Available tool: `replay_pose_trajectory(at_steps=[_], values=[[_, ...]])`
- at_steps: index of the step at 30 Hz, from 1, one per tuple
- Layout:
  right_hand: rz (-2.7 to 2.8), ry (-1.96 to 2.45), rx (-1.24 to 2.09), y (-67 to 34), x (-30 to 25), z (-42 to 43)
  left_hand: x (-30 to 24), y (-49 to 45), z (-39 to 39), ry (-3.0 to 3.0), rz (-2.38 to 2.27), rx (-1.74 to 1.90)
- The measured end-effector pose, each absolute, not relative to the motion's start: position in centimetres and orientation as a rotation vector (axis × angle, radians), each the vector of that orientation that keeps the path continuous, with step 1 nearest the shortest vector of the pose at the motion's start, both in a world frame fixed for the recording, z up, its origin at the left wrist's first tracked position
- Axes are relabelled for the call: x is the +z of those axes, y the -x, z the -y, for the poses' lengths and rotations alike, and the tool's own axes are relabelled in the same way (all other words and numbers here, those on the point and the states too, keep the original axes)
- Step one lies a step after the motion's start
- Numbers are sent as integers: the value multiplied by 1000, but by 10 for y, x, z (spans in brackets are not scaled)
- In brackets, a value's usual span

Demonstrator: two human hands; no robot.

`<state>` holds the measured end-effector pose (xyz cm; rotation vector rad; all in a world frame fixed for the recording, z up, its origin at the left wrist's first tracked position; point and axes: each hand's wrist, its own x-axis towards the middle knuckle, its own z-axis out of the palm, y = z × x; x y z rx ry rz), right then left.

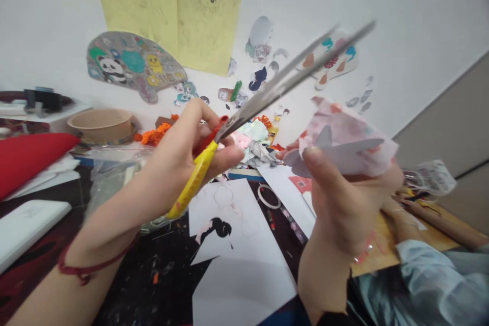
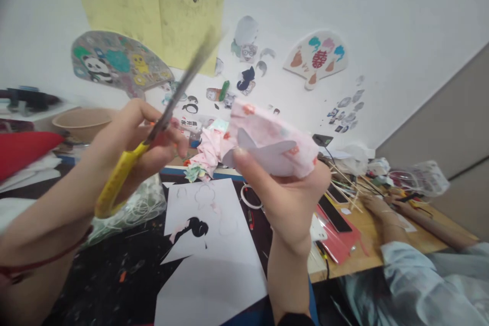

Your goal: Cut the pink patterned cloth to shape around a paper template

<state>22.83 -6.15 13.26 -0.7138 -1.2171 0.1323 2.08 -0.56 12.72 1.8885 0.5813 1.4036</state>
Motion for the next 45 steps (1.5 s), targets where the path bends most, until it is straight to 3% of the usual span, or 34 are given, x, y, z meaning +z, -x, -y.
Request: replay_pose_trajectory(at_steps=[17, 45], values=[[1368, 781, 381, -223, 123, 54, 120, -51, 30, -1454, -415, 1458], [1516, 788, 571, -233, 124, 53, 127, -43, 37, -1533, -463, 1501]])
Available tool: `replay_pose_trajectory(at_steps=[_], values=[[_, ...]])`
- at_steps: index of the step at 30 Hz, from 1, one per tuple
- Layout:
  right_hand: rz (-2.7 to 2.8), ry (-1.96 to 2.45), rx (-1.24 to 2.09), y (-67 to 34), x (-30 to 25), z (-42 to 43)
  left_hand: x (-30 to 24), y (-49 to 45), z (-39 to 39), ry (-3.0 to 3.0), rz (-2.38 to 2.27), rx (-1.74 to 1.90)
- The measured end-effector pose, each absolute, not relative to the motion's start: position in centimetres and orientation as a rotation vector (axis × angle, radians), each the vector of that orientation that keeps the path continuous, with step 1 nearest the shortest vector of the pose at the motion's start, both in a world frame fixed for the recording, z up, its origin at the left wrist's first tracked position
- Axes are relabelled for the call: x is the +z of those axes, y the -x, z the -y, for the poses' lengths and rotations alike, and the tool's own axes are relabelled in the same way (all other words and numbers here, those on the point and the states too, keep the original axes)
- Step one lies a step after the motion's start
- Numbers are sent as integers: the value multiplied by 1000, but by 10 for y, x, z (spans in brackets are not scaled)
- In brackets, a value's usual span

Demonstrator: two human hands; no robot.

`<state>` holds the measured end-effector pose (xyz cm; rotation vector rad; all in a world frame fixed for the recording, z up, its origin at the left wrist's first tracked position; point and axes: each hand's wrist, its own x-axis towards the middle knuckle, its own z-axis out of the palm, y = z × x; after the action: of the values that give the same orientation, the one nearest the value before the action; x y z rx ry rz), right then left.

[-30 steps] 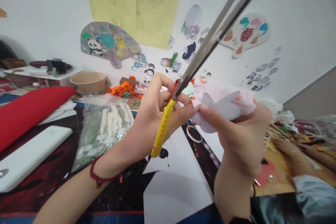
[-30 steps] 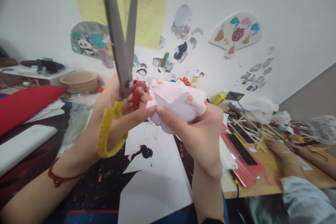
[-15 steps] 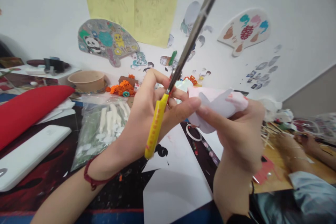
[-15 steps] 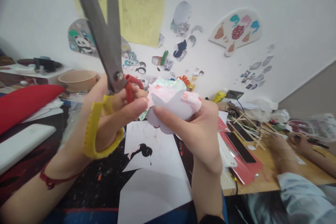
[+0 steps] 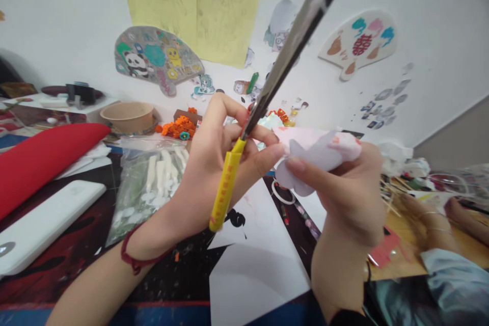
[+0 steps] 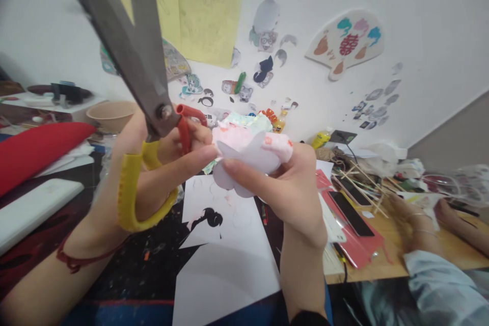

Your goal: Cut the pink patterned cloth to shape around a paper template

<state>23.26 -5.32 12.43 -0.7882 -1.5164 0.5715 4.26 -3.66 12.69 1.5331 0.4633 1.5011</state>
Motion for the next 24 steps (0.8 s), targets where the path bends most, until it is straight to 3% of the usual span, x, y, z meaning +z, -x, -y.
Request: replay_pose_trajectory(at_steps=[24], values=[[1394, 728, 450, -224, 124, 49, 116, -49, 39, -1565, -466, 1539]])
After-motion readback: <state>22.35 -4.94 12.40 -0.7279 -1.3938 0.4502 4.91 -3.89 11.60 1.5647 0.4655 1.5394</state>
